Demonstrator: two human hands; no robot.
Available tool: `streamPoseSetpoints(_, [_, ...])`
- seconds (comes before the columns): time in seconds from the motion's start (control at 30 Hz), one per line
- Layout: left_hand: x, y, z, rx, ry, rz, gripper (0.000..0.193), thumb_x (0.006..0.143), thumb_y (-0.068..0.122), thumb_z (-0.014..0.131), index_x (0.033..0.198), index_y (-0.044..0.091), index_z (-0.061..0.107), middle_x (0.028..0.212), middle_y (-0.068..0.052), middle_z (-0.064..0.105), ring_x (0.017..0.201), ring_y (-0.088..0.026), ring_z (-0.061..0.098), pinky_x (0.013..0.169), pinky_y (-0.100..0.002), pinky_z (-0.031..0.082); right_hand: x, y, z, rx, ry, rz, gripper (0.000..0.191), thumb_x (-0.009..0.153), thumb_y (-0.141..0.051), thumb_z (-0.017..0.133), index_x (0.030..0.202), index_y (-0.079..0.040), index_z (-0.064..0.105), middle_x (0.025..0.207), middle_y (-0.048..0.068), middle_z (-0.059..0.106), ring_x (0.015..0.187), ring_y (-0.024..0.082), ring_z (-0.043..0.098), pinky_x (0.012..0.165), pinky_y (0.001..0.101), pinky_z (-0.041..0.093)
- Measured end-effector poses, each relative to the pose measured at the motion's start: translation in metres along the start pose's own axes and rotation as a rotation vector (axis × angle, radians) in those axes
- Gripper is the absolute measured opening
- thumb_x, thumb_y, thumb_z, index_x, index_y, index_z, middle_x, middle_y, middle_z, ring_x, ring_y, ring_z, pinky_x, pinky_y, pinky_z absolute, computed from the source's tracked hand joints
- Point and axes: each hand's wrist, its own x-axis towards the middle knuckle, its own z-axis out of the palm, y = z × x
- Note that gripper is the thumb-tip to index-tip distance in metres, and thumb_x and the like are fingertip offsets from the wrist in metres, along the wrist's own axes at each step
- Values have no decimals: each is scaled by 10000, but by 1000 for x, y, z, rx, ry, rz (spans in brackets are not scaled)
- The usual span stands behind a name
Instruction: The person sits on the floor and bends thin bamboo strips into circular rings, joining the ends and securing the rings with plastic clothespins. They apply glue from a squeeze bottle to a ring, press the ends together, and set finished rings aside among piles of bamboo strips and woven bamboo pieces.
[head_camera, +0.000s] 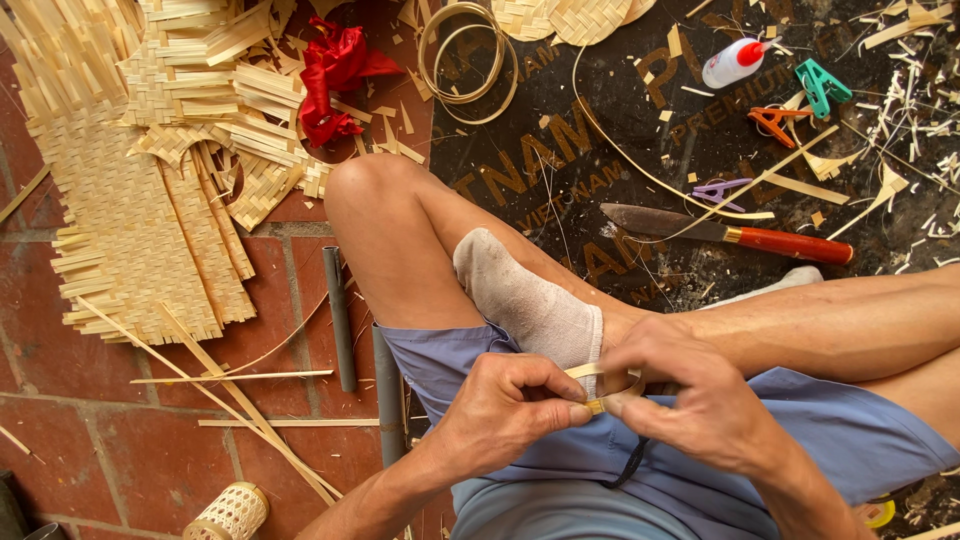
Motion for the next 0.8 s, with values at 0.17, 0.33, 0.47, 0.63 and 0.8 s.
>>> streamPoseSetpoints(0.17, [-4,-14,12,-223,93,96,149,868,83,815,936,-3,714,813,27,693,738,-17,589,648,-209,504,-53,8,34,289,433,404,236,851,20,756,1078,13,695,963,103,754,862,150,696,762,292,565])
streamPoseSetpoints(0.33, [-15,-19,41,-132,237,259,137,876,73,826,901,12,706,791,0,694,702,-54,598,634,-224,500,-73,26,72,698,556,239,279,852,119,759,1083,40,624,1049,177,730,937,171,700,838,298,587])
streamPoseSetpoints(0.47, [-6,-23,41,-112,319,355,103,875,49,801,953,18,743,847,-22,713,795,-70,630,726,-235,526,-36,25,52,509,329,-52,201,878,76,736,975,-15,584,933,100,681,849,144,669,753,278,574])
streamPoseSetpoints(0.63, [1,-39,32,-37,352,218,196,791,45,836,960,19,739,841,-32,715,731,-84,609,666,-241,512,17,17,17,189,-123,-125,200,856,69,760,899,-34,593,765,57,623,603,144,603,519,308,480])
streamPoseSetpoints(0.8, [10,-55,35,-392,303,171,307,789,-17,803,1057,-17,655,911,-61,737,827,-100,684,739,-251,558,28,15,4,5,-195,-269,222,807,-1,797,924,-55,615,825,62,665,726,193,675,623,315,540])
